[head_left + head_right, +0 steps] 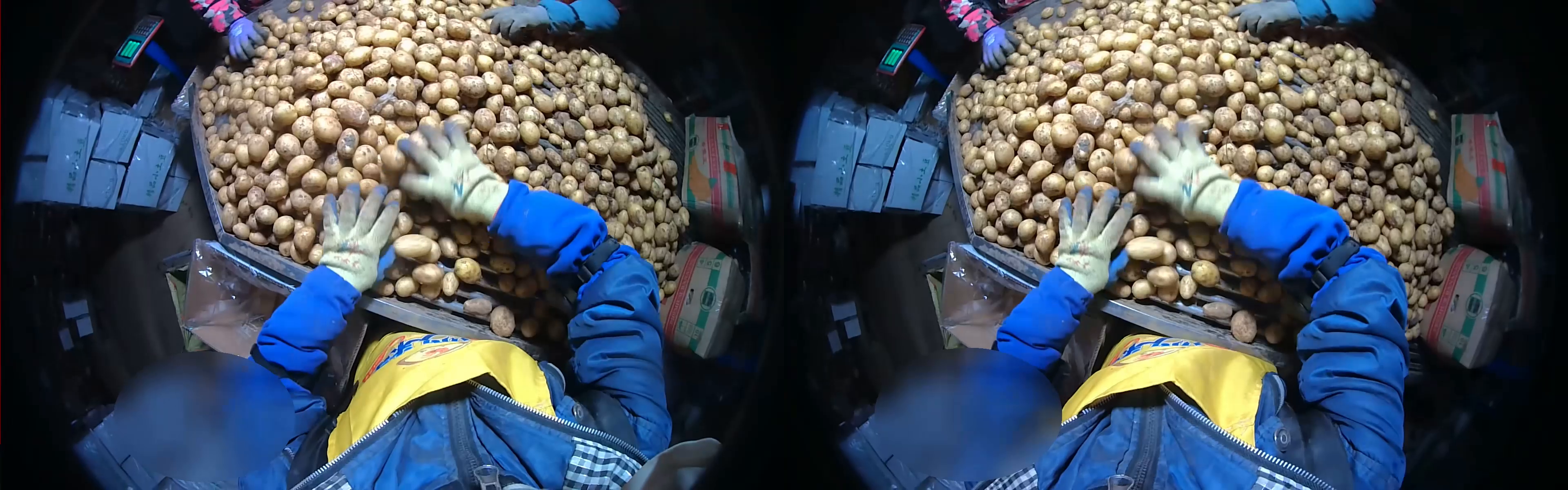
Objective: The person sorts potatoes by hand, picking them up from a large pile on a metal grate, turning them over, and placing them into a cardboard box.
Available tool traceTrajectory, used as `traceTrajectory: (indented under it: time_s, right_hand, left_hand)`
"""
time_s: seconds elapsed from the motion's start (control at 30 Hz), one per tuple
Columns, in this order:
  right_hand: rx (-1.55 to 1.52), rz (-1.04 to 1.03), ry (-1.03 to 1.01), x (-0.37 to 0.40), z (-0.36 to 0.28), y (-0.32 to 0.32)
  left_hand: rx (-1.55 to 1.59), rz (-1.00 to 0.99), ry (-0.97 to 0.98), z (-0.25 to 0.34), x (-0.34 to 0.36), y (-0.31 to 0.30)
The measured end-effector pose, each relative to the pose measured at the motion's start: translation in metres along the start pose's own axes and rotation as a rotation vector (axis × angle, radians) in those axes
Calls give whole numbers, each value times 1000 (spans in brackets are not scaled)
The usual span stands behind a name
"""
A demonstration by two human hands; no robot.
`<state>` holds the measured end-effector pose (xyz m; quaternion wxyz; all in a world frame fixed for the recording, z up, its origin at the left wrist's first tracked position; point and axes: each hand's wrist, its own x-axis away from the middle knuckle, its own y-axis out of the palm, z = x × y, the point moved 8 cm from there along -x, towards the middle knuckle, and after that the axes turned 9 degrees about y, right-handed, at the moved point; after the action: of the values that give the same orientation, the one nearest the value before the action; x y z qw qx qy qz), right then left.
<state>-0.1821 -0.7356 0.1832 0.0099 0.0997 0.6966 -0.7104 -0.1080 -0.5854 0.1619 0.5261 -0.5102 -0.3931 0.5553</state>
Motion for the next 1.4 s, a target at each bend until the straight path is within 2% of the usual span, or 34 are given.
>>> traceTrajectory:
  time_s: [0.07, 0.13, 0.2, 0.23, 0.27, 0.33, 0.37, 0.4, 0.47, 0.53, 0.6, 0.63, 0.73, 0.8, 0.87, 0.9, 1.0, 1.03, 1.07, 1.13, 1.2, 1.33, 1.4]
  right_hand:
    - [79, 64, 51, -17, 31, -2]
    - [142, 16, 175, -30, 58, 4]
    - [144, -21, 322, -39, 76, 1]
    - [178, -71, 322, -39, 81, 0]
    - [70, -112, 298, -39, 88, -3]
    - [-226, -307, 400, -58, 96, -40]
    - [-327, -253, 454, -64, 103, -58]
    - [-263, -107, 413, -81, 123, -55]
    - [-36, 12, 573, -102, 163, -41]
    - [131, -45, 518, -126, 186, -17]
    - [180, 189, 350, -136, 181, -14]
    - [96, 88, 399, -140, 190, -7]
    - [113, -20, 519, -142, 211, 10]
    - [160, -8, 537, -132, 206, 9]
    - [134, -155, 674, -123, 223, 17]
    - [-13, -113, 755, -115, 231, 17]
    - [91, -215, 719, -105, 215, 15]
    - [40, -109, 673, -104, 205, 4]
    - [-19, -170, 648, -107, 202, 4]
    - [87, -252, 497, -115, 186, 5]
    - [112, -227, 467, -129, 187, 9]
    - [112, -192, 439, -134, 189, 9]
    - [127, -187, 518, -138, 184, 10]
  left_hand:
    - [31, 27, -10, -8, -7, -4]
    - [71, 56, -39, -15, -14, -2]
    - [33, 90, -138, -24, -25, 2]
    - [80, 69, -231, -33, -30, 6]
    - [94, 114, -251, -34, -33, 6]
    - [111, 144, -250, -32, -35, 6]
    - [138, 143, -242, -31, -35, 3]
    - [132, 148, -235, -31, -33, 2]
    - [144, 149, -233, -30, -32, 1]
    - [164, 130, -250, -28, -33, -3]
    - [147, 115, -249, -29, -32, -3]
    - [146, 132, -247, -29, -32, -3]
    - [202, 107, -253, -29, -35, -7]
    - [238, 137, -269, -30, -33, -15]
    - [348, 340, -310, -31, -27, -32]
    - [314, 426, -276, -26, -25, -47]
    - [356, 580, -223, -14, -17, -65]
    - [366, 605, -190, -10, -17, -68]
    - [373, 630, -162, -4, -17, -72]
    - [439, 608, -133, 8, -18, -78]
    - [474, 595, -100, 14, -17, -69]
    - [510, 574, -125, 21, -12, -63]
    - [521, 588, -151, 22, -11, -64]
